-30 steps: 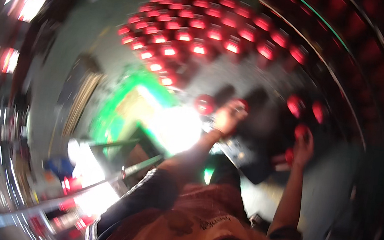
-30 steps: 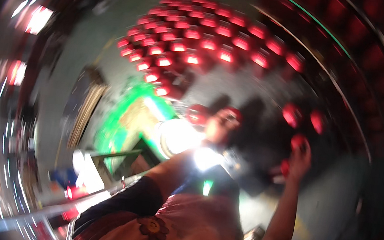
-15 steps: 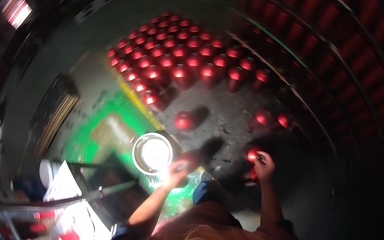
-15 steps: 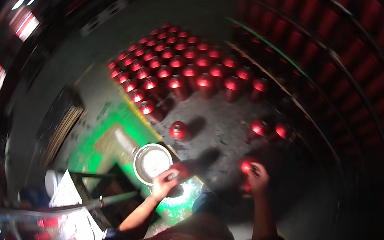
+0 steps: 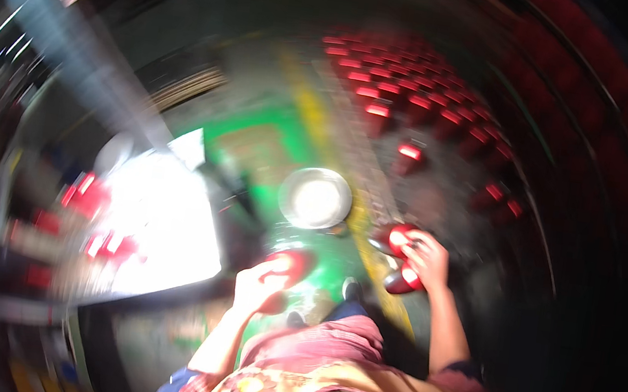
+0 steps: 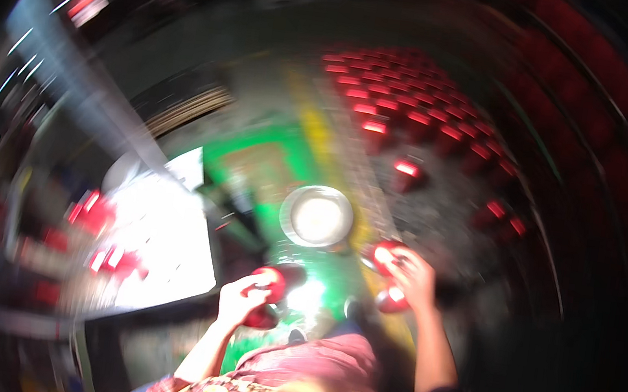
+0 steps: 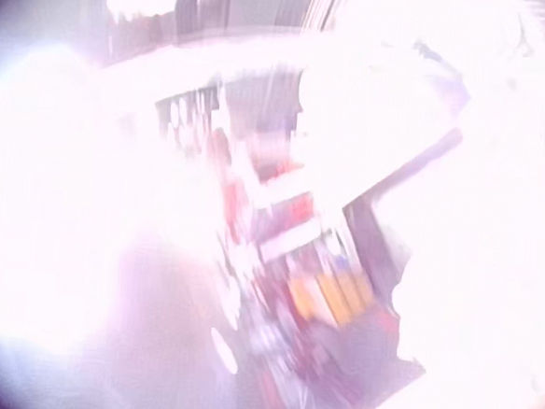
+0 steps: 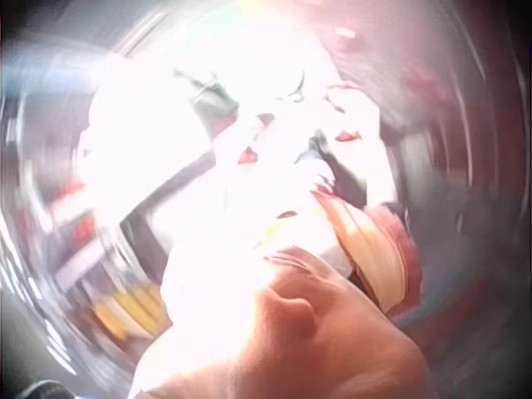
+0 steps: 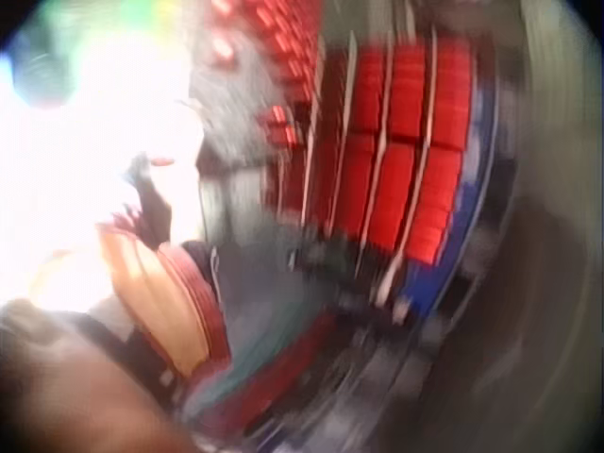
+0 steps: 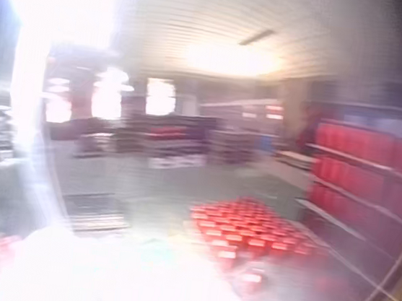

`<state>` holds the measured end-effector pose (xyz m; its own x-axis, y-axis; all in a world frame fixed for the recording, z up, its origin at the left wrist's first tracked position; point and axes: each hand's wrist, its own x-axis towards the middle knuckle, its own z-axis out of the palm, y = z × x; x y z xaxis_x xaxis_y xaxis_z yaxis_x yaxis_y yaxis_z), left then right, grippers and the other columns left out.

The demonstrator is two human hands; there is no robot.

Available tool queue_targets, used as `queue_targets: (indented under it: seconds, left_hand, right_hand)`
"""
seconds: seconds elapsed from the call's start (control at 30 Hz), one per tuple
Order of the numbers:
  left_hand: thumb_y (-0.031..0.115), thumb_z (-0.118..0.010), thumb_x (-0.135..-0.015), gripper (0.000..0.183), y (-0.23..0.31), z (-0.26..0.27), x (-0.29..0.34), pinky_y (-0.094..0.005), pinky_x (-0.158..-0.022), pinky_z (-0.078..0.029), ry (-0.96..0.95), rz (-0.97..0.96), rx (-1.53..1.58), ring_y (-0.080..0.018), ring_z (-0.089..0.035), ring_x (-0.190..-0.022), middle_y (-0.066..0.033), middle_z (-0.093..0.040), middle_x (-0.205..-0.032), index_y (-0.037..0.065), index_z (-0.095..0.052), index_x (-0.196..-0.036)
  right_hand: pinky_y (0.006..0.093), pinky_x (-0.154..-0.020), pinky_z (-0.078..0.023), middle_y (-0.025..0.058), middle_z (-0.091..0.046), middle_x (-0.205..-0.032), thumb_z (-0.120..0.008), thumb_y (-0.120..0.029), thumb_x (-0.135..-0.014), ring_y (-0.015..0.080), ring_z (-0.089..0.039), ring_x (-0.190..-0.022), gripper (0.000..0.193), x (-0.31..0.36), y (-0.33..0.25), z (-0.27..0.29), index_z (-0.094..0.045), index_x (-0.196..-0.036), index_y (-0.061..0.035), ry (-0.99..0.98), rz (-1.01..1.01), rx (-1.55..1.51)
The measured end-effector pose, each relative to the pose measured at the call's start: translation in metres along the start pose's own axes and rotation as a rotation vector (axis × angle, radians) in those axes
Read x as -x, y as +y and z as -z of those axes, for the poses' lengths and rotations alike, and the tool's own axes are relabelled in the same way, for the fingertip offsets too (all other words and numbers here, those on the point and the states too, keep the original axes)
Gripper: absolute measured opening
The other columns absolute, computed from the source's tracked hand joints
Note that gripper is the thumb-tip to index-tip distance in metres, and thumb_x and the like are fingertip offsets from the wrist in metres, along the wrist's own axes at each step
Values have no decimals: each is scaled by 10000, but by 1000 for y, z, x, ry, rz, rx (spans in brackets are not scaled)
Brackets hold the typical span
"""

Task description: The person repeatedly picks red cylindrical cans from a tray, dips their open ends into a metal bowl, and places them upright on a nearby rack. The person also carries the bowl to a sink area and returns to continue the filling and stacking process.

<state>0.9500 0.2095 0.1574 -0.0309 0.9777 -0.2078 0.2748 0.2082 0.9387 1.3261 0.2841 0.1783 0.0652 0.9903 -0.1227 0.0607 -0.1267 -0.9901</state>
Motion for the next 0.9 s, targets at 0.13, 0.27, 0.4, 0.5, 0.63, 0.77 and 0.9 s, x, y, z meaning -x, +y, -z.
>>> queue_targets:
  seconds: [0.13, 0.27, 0.4, 0.5, 0.63, 0.77, 0.9]
  left_hand:
    - [22, -690, -799, 352, 3, 55, 77, -272, -852, -519, 125, -64, 229, -106, -635, -934, -71, -705, -1025, 27, -678, -1151]
    - [9, -696, -823, 324, -6, 69, 144, -270, -841, -517, 437, 7, 268, -97, -620, -944, -39, -697, -1037, 27, -680, -1146]
    - [3, -721, -806, 280, -6, 83, 218, -208, -733, -478, 788, 72, 216, -38, -567, -793, 16, -677, -941, 26, -702, -1084]
    - [5, -739, -790, 222, -9, 96, 273, -176, -656, -435, 1039, 127, 178, -14, -512, -715, 56, -632, -846, 36, -711, -1008]
    - [-8, -731, -785, 203, -27, 118, 341, -177, -518, -388, 1268, 169, 263, -7, -480, -585, 60, -589, -736, 40, -704, -980]
    - [-48, -686, -797, 197, -62, 148, 392, -185, -406, -324, 1390, 197, 347, -16, -449, -462, 41, -554, -636, 26, -683, -980]
    - [-52, -677, -805, 192, -106, 198, 426, -186, -387, -334, 1446, 271, 400, -23, -464, -446, 20, -577, -632, 13, -684, -985]
  right_hand:
    - [185, -436, -376, 32, -626, -780, -680, 39, -815, 37, -476, -505, 260, 25, -26, -72, -611, -1063, 3, -311, -53, 46]
    - [187, -419, -383, 10, -610, -735, -713, 38, -797, 45, -506, -485, 291, 36, -14, -124, -628, -1071, -6, -658, -112, -1]
    - [185, -441, -374, -23, -586, -664, -729, 45, -779, 25, -499, -502, 286, 54, 1, -176, -659, -1051, -7, -934, -76, 3]
    - [193, -489, -402, -22, -609, -696, -771, 9, -754, 28, -507, -548, 332, 76, 4, -222, -671, -1070, 7, -1054, -96, 42]
    - [208, -571, -449, -9, -660, -817, -776, -33, -762, 35, -543, -654, 319, 111, -3, -284, -688, -1068, -8, -1209, -144, 82]
    - [223, -629, -480, 3, -682, -848, -762, -41, -781, 52, -575, -701, 296, 136, -8, -351, -695, -1069, -31, -1300, -190, 243]
    - [233, -683, -504, 8, -690, -875, -753, -38, -781, 61, -602, -748, 299, 160, -3, -432, -695, -1074, -25, -1307, -187, 338]
